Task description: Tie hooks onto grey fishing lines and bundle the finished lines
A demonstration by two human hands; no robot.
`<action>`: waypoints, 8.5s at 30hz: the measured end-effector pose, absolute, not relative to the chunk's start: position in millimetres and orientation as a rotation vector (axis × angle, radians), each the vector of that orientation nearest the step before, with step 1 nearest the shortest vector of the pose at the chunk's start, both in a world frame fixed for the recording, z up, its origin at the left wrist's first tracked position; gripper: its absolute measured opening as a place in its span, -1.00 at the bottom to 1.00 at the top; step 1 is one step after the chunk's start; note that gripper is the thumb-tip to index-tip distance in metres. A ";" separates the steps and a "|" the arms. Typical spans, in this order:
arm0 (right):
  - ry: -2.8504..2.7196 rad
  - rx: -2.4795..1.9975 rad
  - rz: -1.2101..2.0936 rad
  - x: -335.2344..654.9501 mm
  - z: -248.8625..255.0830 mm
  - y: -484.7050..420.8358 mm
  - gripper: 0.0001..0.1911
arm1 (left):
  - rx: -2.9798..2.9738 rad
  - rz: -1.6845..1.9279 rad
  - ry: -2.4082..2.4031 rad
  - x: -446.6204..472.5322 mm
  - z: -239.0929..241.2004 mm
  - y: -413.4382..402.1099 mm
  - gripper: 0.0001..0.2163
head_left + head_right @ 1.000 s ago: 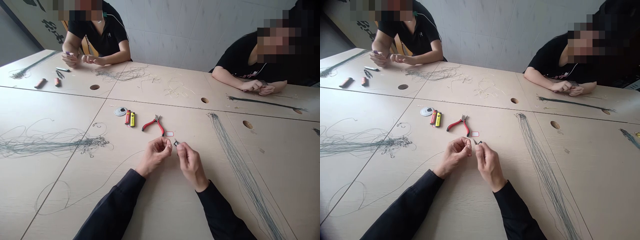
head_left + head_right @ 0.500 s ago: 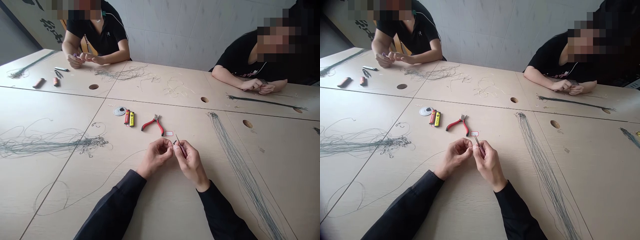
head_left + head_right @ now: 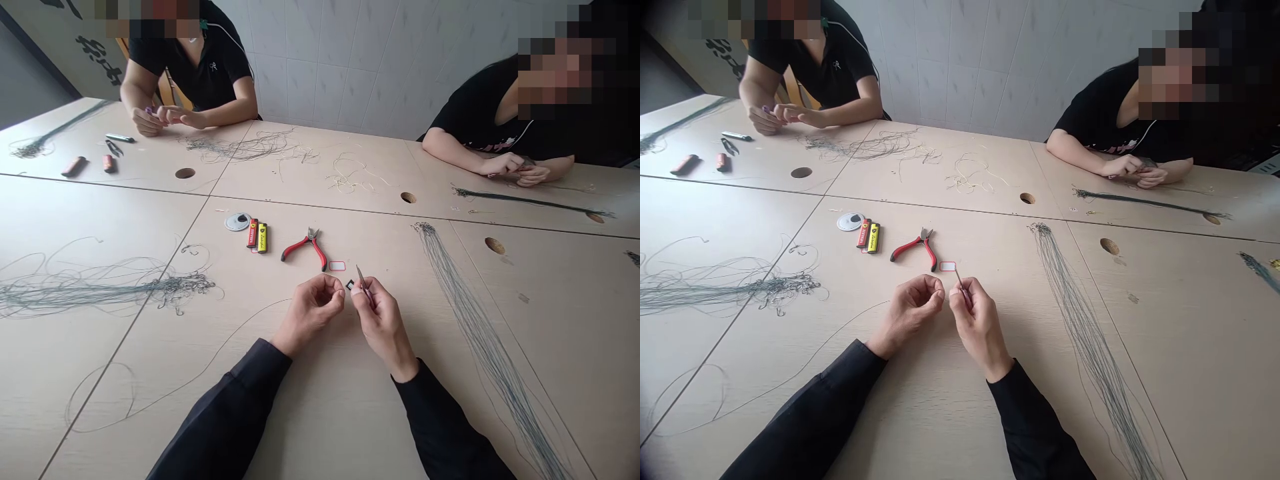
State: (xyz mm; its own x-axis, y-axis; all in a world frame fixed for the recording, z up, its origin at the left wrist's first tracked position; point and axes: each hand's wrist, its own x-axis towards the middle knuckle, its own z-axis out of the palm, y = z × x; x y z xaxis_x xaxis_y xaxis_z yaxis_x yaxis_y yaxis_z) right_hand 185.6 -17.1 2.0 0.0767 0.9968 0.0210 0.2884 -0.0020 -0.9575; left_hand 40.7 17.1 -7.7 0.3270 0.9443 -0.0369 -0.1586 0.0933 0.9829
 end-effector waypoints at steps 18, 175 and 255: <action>-1.690 -1.401 0.865 181.5 2.4 -18.7 -0.75 | 1.084 1.043 0.799 39.7 -10.3 20.2 -0.75; -1.493 -1.533 0.821 204.2 -8.8 -10.3 -0.70 | 1.288 1.063 1.049 37.3 -11.0 17.4 -0.78; -1.189 -1.382 1.097 190.3 -3.2 -16.0 -0.65 | 1.356 1.029 0.991 35.1 -8.1 14.5 -0.78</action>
